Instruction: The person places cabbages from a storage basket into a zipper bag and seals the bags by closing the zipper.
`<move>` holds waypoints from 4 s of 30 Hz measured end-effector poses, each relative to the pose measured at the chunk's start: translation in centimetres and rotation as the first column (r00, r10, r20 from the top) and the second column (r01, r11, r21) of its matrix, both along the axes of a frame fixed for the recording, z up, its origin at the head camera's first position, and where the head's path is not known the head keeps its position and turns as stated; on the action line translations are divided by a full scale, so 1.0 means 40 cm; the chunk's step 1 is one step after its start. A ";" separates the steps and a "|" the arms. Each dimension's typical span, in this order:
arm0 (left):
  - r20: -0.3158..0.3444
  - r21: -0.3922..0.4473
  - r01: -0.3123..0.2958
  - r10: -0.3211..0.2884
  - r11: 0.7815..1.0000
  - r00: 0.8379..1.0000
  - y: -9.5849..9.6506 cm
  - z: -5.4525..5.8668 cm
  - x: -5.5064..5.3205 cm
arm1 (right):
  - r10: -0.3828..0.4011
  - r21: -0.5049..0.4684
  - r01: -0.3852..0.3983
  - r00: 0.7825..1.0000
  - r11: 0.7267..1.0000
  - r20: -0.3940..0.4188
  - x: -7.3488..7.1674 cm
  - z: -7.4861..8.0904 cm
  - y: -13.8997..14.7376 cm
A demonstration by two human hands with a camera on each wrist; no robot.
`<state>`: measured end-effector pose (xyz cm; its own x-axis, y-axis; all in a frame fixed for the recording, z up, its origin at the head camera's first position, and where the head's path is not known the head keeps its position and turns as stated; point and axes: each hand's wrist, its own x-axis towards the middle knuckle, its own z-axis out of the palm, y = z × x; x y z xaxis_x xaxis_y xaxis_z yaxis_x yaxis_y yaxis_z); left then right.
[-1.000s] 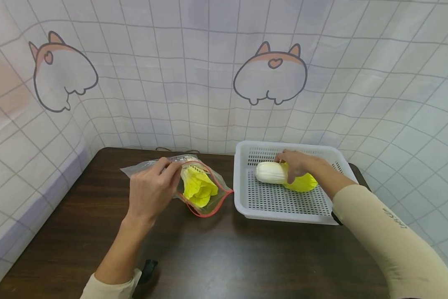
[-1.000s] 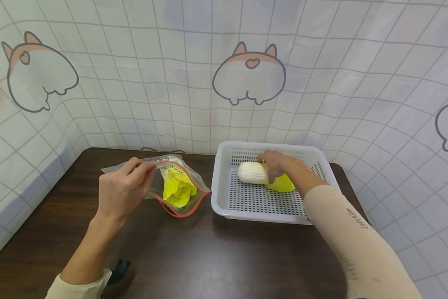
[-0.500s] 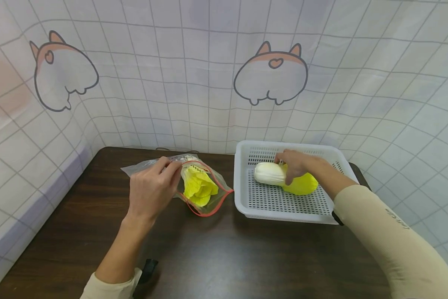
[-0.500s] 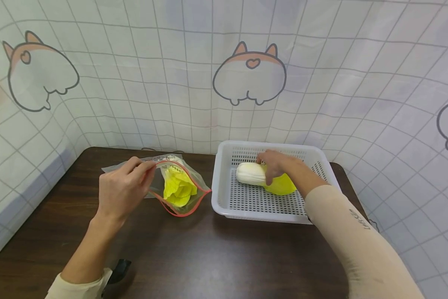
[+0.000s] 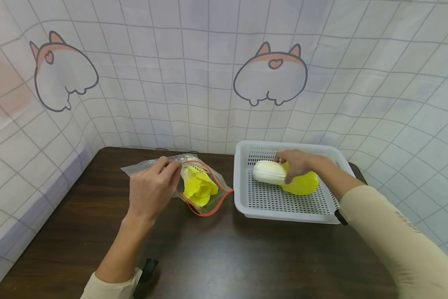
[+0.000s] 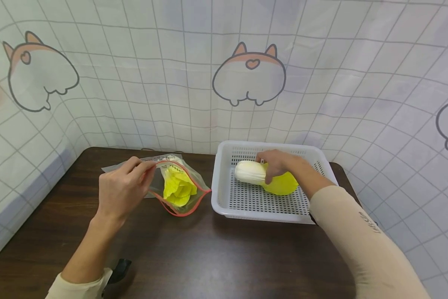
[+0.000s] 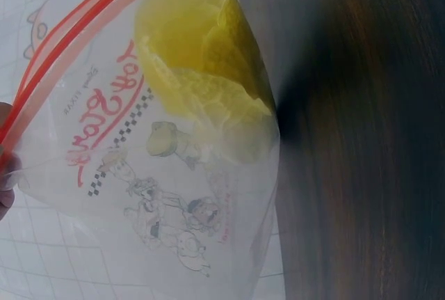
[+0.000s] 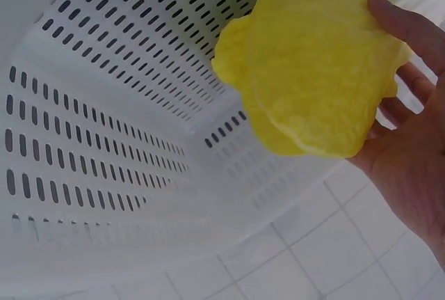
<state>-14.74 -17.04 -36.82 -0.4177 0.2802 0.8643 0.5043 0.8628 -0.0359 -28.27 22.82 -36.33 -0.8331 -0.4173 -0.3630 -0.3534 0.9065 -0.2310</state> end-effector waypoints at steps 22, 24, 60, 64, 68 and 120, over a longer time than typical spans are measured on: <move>0.010 0.013 -0.003 0.003 1.000 1.000 -0.005 -0.005 0.003 | -0.011 -0.120 0.009 1.000 0.993 -0.016 0.058 0.078 0.005; 0.018 0.009 -0.007 0.007 1.000 1.000 -0.005 -0.005 0.004 | -0.012 -0.151 0.011 1.000 0.988 -0.003 0.066 0.087 0.002; 0.048 0.049 -0.001 -0.002 0.999 0.999 0.001 -0.012 0.001 | 0.156 -0.494 -0.041 0.969 0.868 0.193 0.248 0.142 -0.122; 0.041 0.059 0.003 -0.005 0.998 0.999 0.001 -0.016 -0.002 | 0.180 -0.511 -0.049 0.961 0.858 0.211 0.268 0.143 -0.147; 0.032 0.061 0.010 -0.012 0.998 0.999 0.004 -0.015 -0.002 | 0.202 -0.517 -0.068 0.957 0.853 0.209 0.281 0.142 -0.168; 0.016 0.038 0.068 -0.069 0.997 0.997 0.021 -0.021 0.000 | 0.192 -0.636 0.690 0.611 0.346 0.768 0.343 0.013 -0.412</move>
<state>-14.73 -16.19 -37.66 -0.4137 0.2762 0.8675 0.5627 0.8266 0.0052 -14.55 6.34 -35.83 -0.6566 -0.6377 -0.4028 0.4988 0.0334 -0.8661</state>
